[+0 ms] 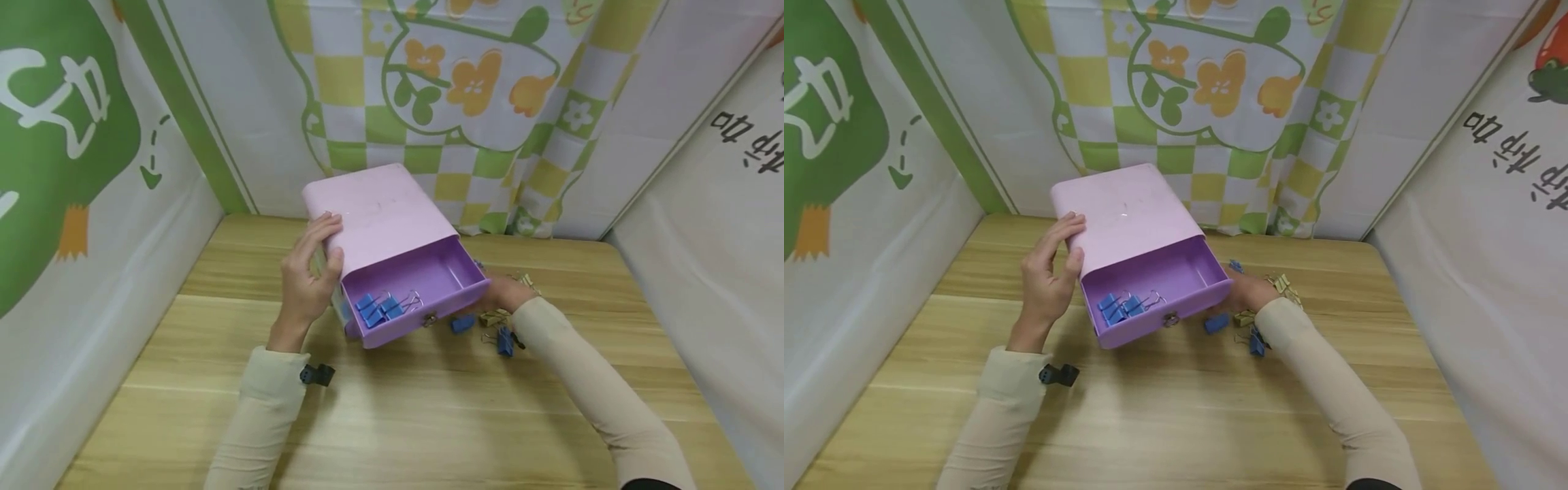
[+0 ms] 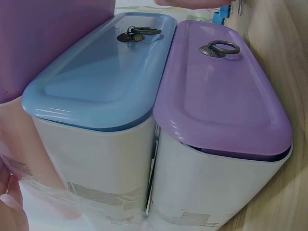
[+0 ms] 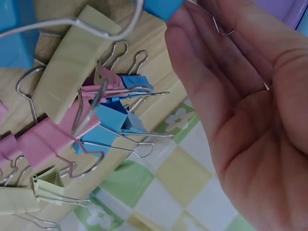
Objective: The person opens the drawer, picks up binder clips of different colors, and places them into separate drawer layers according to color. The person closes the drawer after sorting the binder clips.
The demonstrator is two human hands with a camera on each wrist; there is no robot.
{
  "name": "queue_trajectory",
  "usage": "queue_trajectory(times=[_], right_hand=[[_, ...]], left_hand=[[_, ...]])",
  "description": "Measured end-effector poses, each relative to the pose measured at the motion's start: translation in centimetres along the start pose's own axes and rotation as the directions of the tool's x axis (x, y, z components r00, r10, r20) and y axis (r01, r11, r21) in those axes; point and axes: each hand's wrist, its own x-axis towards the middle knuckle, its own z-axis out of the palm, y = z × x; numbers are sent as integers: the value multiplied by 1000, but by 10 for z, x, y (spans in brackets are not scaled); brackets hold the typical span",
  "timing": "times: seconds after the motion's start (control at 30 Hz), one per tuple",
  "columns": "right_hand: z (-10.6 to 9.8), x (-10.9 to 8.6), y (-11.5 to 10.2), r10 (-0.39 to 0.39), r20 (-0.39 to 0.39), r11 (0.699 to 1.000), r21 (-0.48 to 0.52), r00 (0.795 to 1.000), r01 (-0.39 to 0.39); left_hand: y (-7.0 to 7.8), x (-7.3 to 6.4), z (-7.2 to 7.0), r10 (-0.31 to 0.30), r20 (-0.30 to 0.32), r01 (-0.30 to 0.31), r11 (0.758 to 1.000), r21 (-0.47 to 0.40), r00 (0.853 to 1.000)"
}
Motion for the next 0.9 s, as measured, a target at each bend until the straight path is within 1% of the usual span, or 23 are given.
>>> queue_trajectory(times=[0.1,0.17,0.27,0.33,0.4,0.5,0.6,0.77,0.9], right_hand=[[0,0,3,13,13,1000,-19,1000,-12],[0,0,6,28,29,1000,3,999,-29],[0,1,13,48,94,992,111,994,-59],[1,2,17,72,139,979,177,988,-97],[1,1,20,92,167,969,214,982,-127],[2,0,24,101,159,963,231,982,-136],[1,-2,29,86,161,956,266,983,-127],[-6,-6,38,64,144,922,369,988,-113],[-17,-13,45,108,84,891,435,991,-134]], left_hand=[[0,1,0,5,-1,-5,1000,-2,1000],[-1,1,0,6,-1,-6,1000,-3,1000],[-1,1,1,3,-2,-3,1000,-5,1000],[-1,0,1,1,-2,-1,1000,-6,1000],[-1,0,1,-2,-2,2,1000,-7,1000],[-1,-1,1,-6,-1,6,1000,-8,1000],[-1,-1,0,-8,-1,8,1000,-8,1000],[-2,-2,1,-10,1,10,1000,-7,1000],[-2,-2,2,-5,1,5,1000,-11,1000]])
